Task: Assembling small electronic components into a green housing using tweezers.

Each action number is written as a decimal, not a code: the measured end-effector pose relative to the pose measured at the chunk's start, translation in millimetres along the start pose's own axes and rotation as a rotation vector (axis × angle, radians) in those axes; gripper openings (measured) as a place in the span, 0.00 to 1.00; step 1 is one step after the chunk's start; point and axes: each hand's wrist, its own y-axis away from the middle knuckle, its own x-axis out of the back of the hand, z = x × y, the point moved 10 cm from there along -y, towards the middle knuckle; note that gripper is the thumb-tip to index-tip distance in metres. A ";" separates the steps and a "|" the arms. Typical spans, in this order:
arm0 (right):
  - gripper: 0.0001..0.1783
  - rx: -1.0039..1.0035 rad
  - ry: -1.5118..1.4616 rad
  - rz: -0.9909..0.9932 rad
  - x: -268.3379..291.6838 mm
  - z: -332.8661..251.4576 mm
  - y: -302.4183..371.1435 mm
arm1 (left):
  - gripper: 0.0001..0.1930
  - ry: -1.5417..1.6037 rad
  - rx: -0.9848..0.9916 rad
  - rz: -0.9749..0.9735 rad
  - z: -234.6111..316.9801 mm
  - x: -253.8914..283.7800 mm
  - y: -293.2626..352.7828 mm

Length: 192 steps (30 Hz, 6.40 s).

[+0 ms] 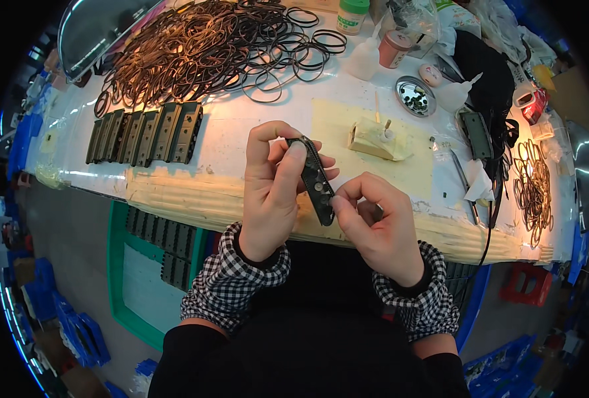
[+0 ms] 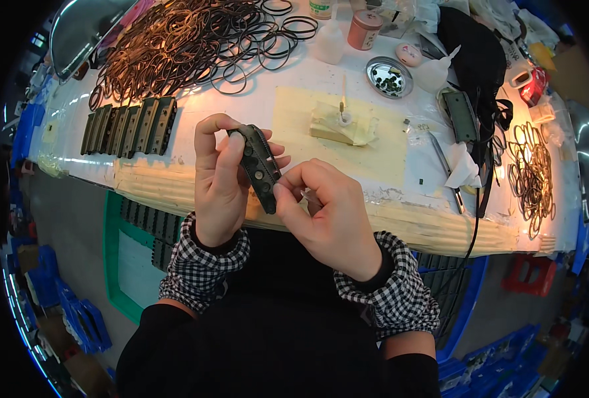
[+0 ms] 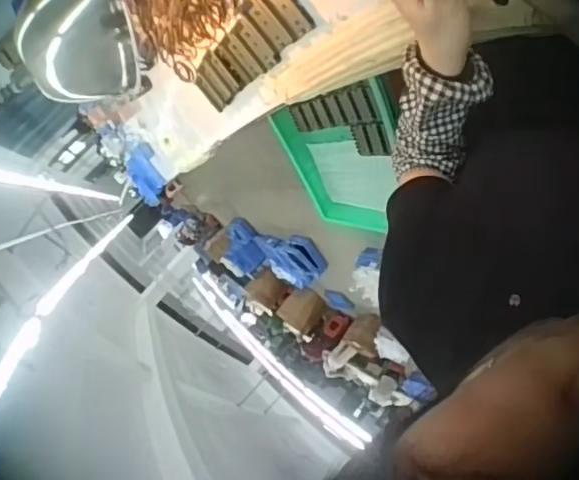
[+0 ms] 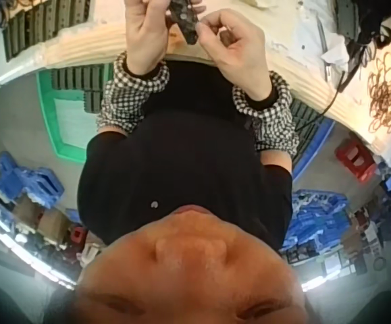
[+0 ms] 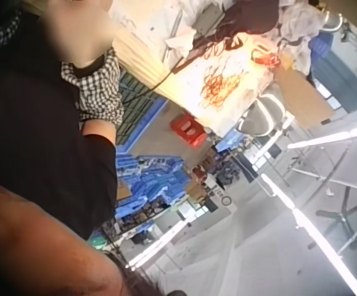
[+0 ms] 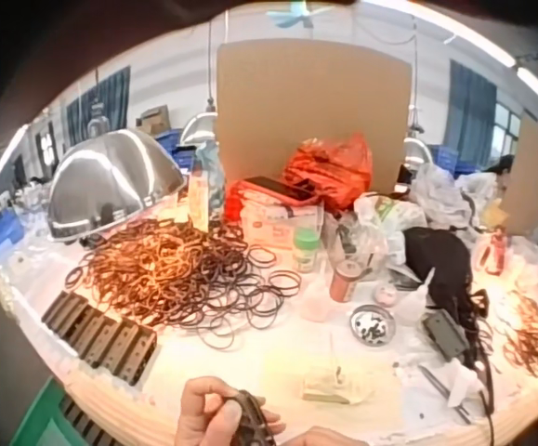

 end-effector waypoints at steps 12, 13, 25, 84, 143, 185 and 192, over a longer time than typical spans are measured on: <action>0.06 -0.156 -0.177 -0.203 -14.3 11.2 8.3 | 0.12 0.076 0.042 0.058 3.3 1.5 -3.0; 0.06 -0.154 -0.186 -0.216 -15.4 13.0 8.3 | 0.12 0.069 0.038 0.059 3.9 0.6 -2.8; 0.05 0.034 -0.234 0.052 6.6 -4.9 9.0 | 0.16 0.002 0.183 -0.205 -8.9 -14.9 4.7; 0.09 0.322 0.487 -0.031 25.1 -8.5 15.9 | 0.13 -1.349 -0.737 -0.043 29.1 -48.7 58.3; 0.05 0.429 0.359 0.230 33.1 -69.8 5.6 | 0.06 0.162 0.114 -0.072 -9.8 -18.9 28.5; 0.04 0.131 -0.232 0.215 31.8 -5.3 4.7 | 0.24 -0.042 -0.009 -0.186 3.6 -29.7 28.6; 0.07 0.323 0.128 0.244 31.5 -35.0 10.7 | 0.24 -0.120 -0.010 -0.176 -0.5 -26.4 33.2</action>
